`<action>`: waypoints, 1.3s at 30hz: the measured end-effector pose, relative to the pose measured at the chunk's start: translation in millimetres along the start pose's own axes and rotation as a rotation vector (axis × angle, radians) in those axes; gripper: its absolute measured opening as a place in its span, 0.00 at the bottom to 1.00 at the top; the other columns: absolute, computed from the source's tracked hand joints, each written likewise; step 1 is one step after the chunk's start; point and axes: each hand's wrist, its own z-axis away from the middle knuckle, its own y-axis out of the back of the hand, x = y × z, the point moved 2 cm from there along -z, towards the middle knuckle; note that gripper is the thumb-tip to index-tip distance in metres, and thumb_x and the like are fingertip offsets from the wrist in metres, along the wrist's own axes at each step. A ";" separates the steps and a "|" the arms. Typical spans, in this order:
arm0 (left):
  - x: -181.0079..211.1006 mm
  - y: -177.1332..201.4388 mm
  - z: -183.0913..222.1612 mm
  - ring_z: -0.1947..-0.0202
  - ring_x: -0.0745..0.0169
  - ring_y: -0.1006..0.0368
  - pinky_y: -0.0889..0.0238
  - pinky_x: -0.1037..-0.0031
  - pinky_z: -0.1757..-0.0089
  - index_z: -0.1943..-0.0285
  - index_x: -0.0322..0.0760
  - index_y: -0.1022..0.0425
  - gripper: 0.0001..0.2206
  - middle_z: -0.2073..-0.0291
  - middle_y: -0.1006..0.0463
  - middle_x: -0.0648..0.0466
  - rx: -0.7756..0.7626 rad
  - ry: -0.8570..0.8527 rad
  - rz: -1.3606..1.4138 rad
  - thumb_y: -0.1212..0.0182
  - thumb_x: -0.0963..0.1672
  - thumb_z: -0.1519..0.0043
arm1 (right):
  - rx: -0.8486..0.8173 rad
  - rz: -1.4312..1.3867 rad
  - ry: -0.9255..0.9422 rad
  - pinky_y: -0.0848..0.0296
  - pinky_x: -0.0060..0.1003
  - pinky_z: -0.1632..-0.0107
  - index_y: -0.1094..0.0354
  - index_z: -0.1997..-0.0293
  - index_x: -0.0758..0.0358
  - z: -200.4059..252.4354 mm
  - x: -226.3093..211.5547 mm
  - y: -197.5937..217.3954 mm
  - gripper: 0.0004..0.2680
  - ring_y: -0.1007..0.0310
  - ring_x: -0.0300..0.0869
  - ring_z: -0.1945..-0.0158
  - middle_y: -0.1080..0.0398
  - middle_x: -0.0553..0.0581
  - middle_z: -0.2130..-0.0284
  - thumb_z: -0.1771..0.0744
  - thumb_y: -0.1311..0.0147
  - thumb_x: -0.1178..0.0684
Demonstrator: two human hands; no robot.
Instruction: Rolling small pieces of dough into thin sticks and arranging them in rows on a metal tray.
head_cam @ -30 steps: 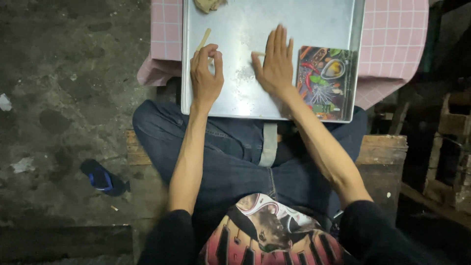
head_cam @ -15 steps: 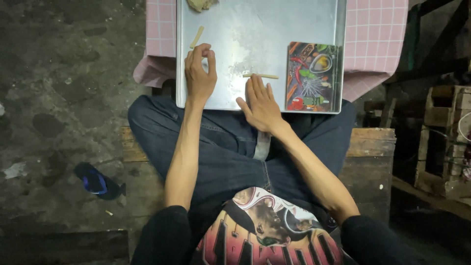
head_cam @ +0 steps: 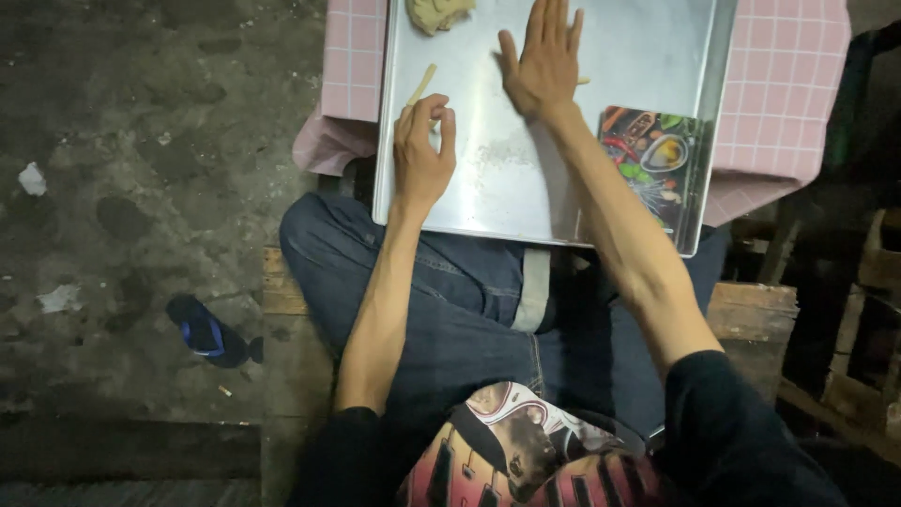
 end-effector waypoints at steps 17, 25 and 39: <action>20.6 2.2 10.1 0.57 0.51 0.24 0.35 0.65 0.53 0.48 0.35 0.27 0.08 0.64 0.22 0.48 -0.103 0.016 -0.031 0.49 0.43 0.27 | -0.154 -0.368 0.230 0.70 0.57 0.23 0.60 0.22 0.74 208.6 -3.4 -7.0 0.32 0.67 0.61 0.20 0.62 0.77 0.25 0.27 0.73 0.30; 26.6 4.4 12.4 0.55 0.51 0.25 0.37 0.65 0.51 0.47 0.34 0.27 0.10 0.62 0.22 0.47 -0.156 0.069 -0.026 0.51 0.45 0.26 | -0.164 -0.261 0.008 0.72 0.54 0.22 0.62 0.24 0.80 232.1 4.0 -9.1 0.33 0.70 0.63 0.21 0.63 0.82 0.26 0.27 0.74 0.30; 14.1 -4.8 3.7 0.56 0.48 0.24 0.35 0.65 0.52 0.48 0.33 0.26 0.09 0.65 0.22 0.46 -0.110 0.065 -0.027 0.48 0.44 0.27 | 0.127 -0.106 -0.055 0.78 0.56 0.23 0.62 0.22 0.79 29.3 44.8 -6.6 0.34 0.76 0.62 0.20 0.68 0.80 0.25 0.26 0.74 0.30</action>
